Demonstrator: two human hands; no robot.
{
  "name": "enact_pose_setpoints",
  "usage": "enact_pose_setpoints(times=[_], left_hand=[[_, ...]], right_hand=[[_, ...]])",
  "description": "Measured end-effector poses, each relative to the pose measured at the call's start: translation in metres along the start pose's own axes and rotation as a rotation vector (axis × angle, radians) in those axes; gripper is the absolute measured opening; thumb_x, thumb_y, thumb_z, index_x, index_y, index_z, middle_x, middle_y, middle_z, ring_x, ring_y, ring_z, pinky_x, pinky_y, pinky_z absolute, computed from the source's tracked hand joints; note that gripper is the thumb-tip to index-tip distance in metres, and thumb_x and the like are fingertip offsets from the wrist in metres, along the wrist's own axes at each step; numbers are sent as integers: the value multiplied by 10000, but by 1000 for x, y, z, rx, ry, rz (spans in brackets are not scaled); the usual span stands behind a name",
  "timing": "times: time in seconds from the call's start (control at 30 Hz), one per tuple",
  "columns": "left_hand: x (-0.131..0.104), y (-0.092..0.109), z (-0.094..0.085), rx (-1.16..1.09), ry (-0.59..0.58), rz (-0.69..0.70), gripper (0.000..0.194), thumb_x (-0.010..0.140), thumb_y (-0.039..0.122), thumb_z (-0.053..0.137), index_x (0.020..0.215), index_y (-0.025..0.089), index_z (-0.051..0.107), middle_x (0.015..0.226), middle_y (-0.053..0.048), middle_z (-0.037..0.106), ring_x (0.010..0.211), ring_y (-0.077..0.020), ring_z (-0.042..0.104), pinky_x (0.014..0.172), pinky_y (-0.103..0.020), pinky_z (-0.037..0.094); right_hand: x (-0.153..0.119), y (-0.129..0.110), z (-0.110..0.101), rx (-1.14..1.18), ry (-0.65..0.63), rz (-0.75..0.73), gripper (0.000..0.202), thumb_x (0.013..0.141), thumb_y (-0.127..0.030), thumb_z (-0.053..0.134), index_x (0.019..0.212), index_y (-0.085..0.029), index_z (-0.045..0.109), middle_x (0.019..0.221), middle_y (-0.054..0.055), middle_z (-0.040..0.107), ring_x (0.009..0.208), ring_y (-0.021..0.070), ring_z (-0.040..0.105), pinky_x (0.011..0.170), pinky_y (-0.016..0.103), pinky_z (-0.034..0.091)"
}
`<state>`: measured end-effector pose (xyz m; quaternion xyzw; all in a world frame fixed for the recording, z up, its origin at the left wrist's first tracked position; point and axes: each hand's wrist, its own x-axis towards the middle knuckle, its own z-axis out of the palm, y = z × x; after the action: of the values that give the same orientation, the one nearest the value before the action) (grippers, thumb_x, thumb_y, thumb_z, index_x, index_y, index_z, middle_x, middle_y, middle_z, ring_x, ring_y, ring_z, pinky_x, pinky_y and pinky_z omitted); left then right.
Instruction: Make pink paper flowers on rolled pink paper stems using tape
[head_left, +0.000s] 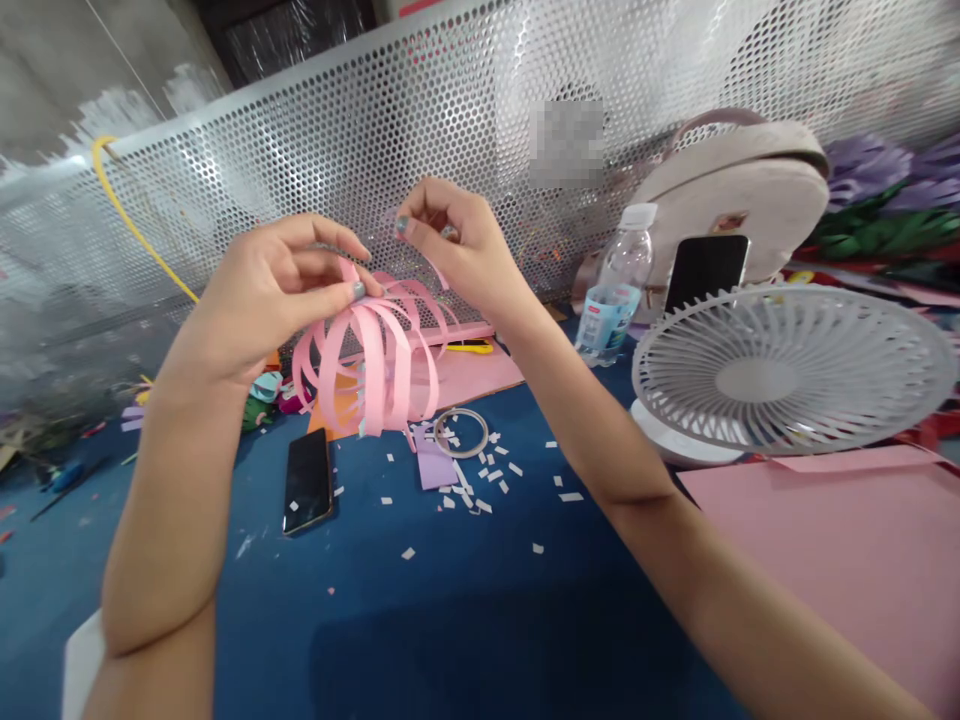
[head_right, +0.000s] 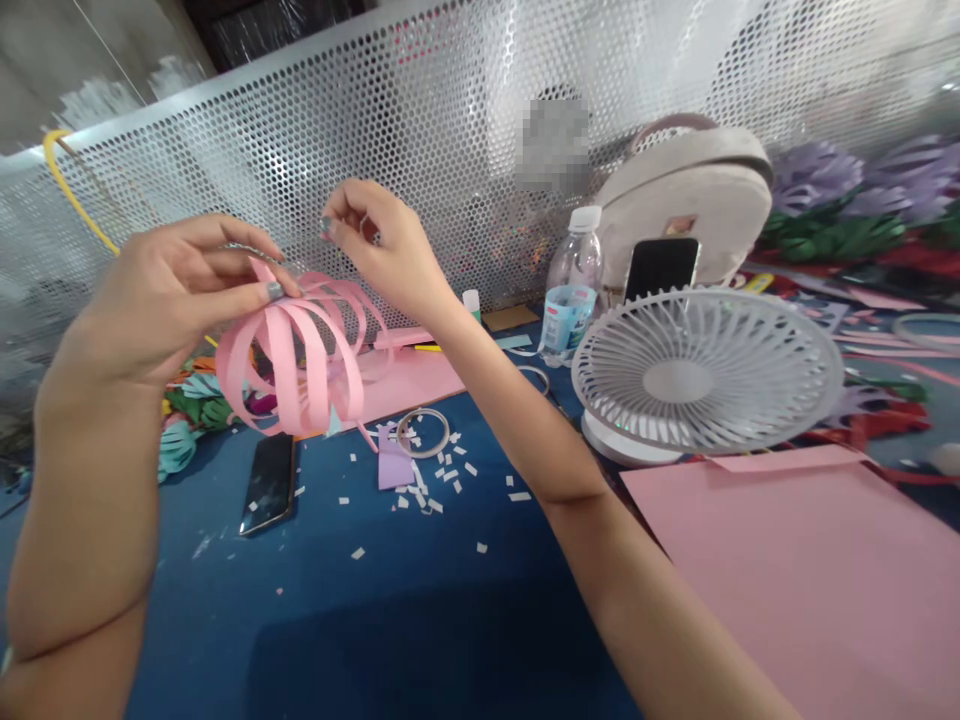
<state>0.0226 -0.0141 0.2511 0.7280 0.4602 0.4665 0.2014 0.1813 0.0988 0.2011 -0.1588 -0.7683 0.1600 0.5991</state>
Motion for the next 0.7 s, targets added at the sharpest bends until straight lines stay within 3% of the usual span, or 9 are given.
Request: enact_pose_setpoints(times=[0.27,0.43,0.6,0.7], left_hand=[[5,-6,-27,23,-142,34,280,590,198,862,828,147,724,676,-9,731,649,-169,715,561,-240,584],[-1,-7,-32,25,-153,57,288,576,250,896,806,164,745,660,-13,724,589,-158,701,470,-192,542],[-4,-8,-33,15,-202,108,240,597,185,879,800,178,752,665,1,719,602,-138,692,489,-186,543],[-7,-6,-31,26,-186,185,177,603,125,862,727,170,744,662,-3,710,629,-135,681,488,-182,528]], right_hand=[[0,13,6,-21,-46,-7,88,894,-187,477,809,-210,489,804,17,521,813,145,507,718,268,453],[-1,15,9,32,-40,-30,89,865,-145,478,791,-195,485,798,14,514,770,133,495,729,280,440],[-4,16,11,-39,-88,-13,79,869,-152,466,815,-189,511,789,11,543,742,131,487,723,279,415],[-6,18,12,-146,-221,3,80,863,-159,476,819,-172,542,824,19,584,754,127,498,719,267,387]])
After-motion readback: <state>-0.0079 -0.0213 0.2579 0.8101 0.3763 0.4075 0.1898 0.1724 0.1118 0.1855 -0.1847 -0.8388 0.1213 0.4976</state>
